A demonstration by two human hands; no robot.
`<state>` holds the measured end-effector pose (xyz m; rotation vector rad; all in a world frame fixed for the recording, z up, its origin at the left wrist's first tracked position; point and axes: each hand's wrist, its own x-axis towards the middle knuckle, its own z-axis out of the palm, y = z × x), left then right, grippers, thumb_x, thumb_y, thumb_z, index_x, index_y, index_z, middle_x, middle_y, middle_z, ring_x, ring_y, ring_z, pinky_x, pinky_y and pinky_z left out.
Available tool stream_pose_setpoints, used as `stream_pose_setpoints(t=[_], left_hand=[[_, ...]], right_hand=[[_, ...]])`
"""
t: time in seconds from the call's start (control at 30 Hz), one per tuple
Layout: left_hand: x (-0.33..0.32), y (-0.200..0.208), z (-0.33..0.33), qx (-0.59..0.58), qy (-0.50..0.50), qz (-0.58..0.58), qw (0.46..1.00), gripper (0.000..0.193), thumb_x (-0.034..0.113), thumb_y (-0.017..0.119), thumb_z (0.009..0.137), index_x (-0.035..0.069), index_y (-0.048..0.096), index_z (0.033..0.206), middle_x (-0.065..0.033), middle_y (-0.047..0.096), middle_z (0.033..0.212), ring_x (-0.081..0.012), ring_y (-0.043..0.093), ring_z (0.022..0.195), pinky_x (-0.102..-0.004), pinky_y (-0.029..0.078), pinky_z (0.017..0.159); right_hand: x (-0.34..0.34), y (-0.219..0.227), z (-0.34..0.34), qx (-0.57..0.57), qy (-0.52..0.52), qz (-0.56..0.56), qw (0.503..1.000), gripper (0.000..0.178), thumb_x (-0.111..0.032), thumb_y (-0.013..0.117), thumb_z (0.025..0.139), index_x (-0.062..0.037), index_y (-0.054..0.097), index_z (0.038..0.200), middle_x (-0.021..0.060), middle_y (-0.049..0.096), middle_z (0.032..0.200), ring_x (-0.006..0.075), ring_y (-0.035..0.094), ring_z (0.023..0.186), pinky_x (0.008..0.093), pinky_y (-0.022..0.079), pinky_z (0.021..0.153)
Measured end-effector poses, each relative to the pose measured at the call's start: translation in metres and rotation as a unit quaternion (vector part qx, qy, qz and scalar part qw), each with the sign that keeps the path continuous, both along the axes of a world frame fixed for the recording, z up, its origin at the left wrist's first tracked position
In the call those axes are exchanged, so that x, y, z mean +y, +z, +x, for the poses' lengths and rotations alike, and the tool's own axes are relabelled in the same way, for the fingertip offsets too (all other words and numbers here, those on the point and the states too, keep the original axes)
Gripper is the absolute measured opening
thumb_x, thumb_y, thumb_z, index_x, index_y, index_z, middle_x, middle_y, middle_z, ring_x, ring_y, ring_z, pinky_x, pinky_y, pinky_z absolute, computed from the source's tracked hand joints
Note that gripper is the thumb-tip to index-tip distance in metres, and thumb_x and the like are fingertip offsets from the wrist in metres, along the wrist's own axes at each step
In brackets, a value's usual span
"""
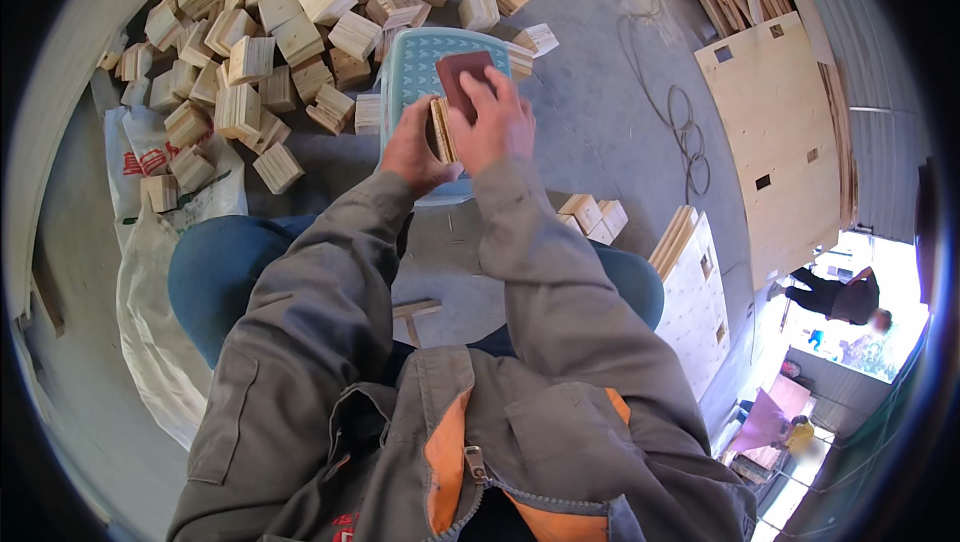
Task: The person sits on the floor and sands small wooden blocks using a sanding block. They pick up blocks from a pile, sand them on a small stool, and place the finished pieces into a nearby stack.
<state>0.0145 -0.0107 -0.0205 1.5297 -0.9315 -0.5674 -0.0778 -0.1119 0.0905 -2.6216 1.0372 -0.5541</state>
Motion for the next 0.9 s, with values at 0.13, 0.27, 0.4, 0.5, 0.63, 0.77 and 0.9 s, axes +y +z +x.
stream_pose_setpoints(t=[0.13,0.27,0.4,0.5,0.63,0.77,0.9], left_hand=[[0.000,0.003,0.003,-0.039,0.005,0.008,0.999,0.113,0.015,0.099,0.061,0.006,0.040,0.156,-0.0230,0.055,0.145,-0.0418,0.057,0.136,-0.0465,0.049,0.116],[0.003,0.001,0.002,-0.026,0.004,-0.006,1.000,0.110,0.017,0.100,0.063,0.005,0.041,0.155,-0.0244,0.056,0.144,-0.0421,0.058,0.135,-0.0465,0.050,0.115],[-0.001,-0.005,0.003,-0.012,0.017,-0.038,0.999,0.109,0.024,0.102,0.065,0.003,0.043,0.154,-0.0253,0.058,0.142,-0.0417,0.059,0.134,-0.0457,0.050,0.115],[-0.004,0.000,-0.003,0.024,0.010,-0.022,0.999,0.109,0.027,0.104,0.066,0.002,0.044,0.153,-0.0258,0.057,0.142,-0.0415,0.059,0.134,-0.0453,0.050,0.115],[-0.005,-0.004,-0.003,0.013,0.012,-0.024,1.000,0.109,0.027,0.103,0.066,0.001,0.044,0.153,-0.0257,0.057,0.141,-0.0414,0.059,0.133,-0.0454,0.050,0.115],[-0.004,-0.013,-0.002,0.011,0.015,-0.043,0.999,0.107,0.022,0.101,0.066,0.001,0.044,0.153,-0.0252,0.057,0.140,-0.0413,0.059,0.133,-0.0455,0.049,0.116],[-0.002,-0.006,-0.001,0.001,0.011,-0.021,1.000,0.105,0.014,0.097,0.063,0.003,0.044,0.153,-0.0235,0.057,0.140,-0.0417,0.058,0.133,-0.0464,0.049,0.116]], right_hand=[[-0.022,0.009,0.026,0.041,-0.031,0.055,0.997,0.054,-0.031,0.081,0.088,-0.0149,0.074,0.139,0.0157,0.060,0.152,0.0370,0.060,0.135,0.0478,0.047,0.116],[-0.005,-0.009,-0.006,-0.015,0.016,-0.005,1.000,0.056,-0.029,0.082,0.088,-0.0158,0.073,0.141,0.0143,0.058,0.154,0.0388,0.059,0.135,0.0494,0.047,0.115],[0.047,0.000,-0.065,-0.018,0.045,-0.013,0.999,0.058,-0.025,0.083,0.086,-0.0202,0.072,0.143,0.0110,0.054,0.157,0.0400,0.058,0.131,0.0522,0.048,0.111],[0.072,0.009,-0.103,-0.004,0.046,-0.010,0.999,0.061,-0.023,0.086,0.084,-0.0206,0.072,0.143,0.0124,0.054,0.157,0.0395,0.058,0.130,0.0528,0.048,0.110],[0.074,0.005,-0.110,-0.019,0.045,-0.017,0.999,0.063,-0.022,0.088,0.081,-0.0205,0.073,0.142,0.0135,0.054,0.156,0.0393,0.058,0.130,0.0523,0.048,0.110],[0.050,-0.007,-0.083,-0.064,0.041,-0.022,0.997,0.061,-0.022,0.088,0.082,-0.0197,0.073,0.141,0.0140,0.057,0.154,0.0389,0.059,0.131,0.0530,0.047,0.111],[-0.005,-0.016,-0.035,-0.081,0.011,0.038,0.996,0.056,-0.025,0.085,0.084,-0.0168,0.074,0.139,0.0146,0.060,0.152,0.0392,0.059,0.134,0.0501,0.048,0.114]])
